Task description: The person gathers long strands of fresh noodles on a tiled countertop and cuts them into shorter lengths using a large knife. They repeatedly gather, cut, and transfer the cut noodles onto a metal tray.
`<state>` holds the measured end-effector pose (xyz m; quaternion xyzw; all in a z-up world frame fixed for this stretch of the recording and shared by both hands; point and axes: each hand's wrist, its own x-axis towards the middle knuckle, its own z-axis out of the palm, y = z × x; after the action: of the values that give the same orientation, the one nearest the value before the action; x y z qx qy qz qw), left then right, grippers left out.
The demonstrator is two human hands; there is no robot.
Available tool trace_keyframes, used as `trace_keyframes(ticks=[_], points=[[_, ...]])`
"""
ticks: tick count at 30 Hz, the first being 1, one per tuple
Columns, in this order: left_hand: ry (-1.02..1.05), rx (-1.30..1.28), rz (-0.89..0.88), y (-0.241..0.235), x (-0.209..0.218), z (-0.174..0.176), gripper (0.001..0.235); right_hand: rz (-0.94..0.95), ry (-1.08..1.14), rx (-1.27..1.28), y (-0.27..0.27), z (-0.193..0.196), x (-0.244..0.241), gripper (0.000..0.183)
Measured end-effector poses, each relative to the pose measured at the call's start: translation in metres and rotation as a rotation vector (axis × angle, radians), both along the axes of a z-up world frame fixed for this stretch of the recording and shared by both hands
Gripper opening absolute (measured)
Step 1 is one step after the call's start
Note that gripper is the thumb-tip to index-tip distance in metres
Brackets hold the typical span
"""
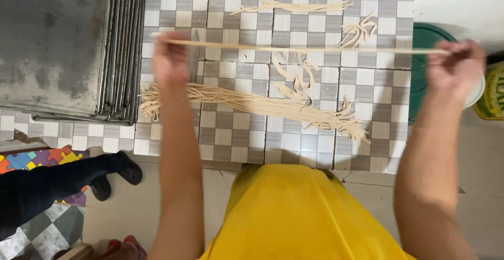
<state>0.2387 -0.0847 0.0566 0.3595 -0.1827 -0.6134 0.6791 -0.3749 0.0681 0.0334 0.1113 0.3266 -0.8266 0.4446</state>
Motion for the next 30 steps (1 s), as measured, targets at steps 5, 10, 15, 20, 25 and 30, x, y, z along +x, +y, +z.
trace_keyframes(ticks=[5,10,15,20,25,30], points=[[0.012,0.346,0.42,-0.042,0.036,-0.059,0.015,-0.321,0.14,0.404,0.001,-0.017,0.008,0.039],[-1.63,-0.475,-0.418,-0.027,-0.065,-0.208,0.07,0.771,1.59,0.43,-0.008,-0.009,0.151,0.031],[-0.853,-0.593,-0.567,0.065,-0.192,-0.045,0.032,0.855,1.242,0.195,-0.033,0.023,0.244,0.027],[-1.098,-0.4,-0.473,0.074,-0.215,0.008,0.03,0.694,1.418,0.208,-0.055,0.037,0.263,0.043],[-1.046,-0.787,-0.126,0.066,-0.218,-0.016,0.056,0.538,1.931,0.109,-0.072,0.038,0.261,0.043],[-0.769,-0.375,-0.587,0.054,-0.215,0.029,0.055,0.334,1.937,-0.084,-0.086,0.087,0.276,0.043]])
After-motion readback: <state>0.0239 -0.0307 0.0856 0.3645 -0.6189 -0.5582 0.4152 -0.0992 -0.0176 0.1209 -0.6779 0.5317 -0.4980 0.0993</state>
